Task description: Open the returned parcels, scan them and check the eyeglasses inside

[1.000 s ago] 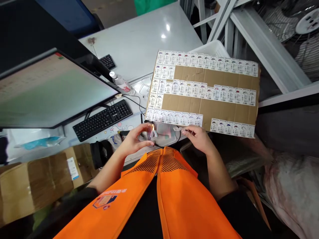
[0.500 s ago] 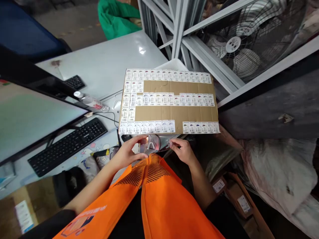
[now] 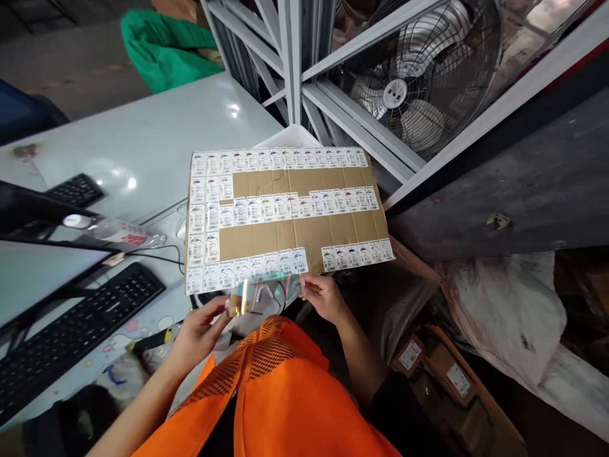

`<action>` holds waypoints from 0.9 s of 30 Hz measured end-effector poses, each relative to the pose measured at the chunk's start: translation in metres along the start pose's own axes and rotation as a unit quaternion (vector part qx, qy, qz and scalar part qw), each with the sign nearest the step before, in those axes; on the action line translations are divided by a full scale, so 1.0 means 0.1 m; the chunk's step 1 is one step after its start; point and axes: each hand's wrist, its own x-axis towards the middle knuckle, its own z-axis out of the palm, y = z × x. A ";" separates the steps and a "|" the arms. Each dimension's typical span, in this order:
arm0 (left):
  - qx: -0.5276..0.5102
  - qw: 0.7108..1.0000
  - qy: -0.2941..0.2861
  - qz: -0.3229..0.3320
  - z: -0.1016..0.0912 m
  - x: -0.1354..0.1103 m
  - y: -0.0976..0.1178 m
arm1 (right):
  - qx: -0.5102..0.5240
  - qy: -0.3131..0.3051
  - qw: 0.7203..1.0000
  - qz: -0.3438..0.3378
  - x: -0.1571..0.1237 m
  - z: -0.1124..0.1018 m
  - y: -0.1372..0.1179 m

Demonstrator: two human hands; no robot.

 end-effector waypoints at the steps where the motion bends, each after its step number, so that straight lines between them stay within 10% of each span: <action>1: 0.002 1.000 0.006 -0.004 0.00 0.00 -0.02 | 0.007 -0.002 1.000 0.003 0.02 0.01 0.02; 27: -0.207 0.953 0.107 -0.194 0.21 0.20 0.05 | 0.077 -0.071 0.994 0.029 0.21 -0.04 0.02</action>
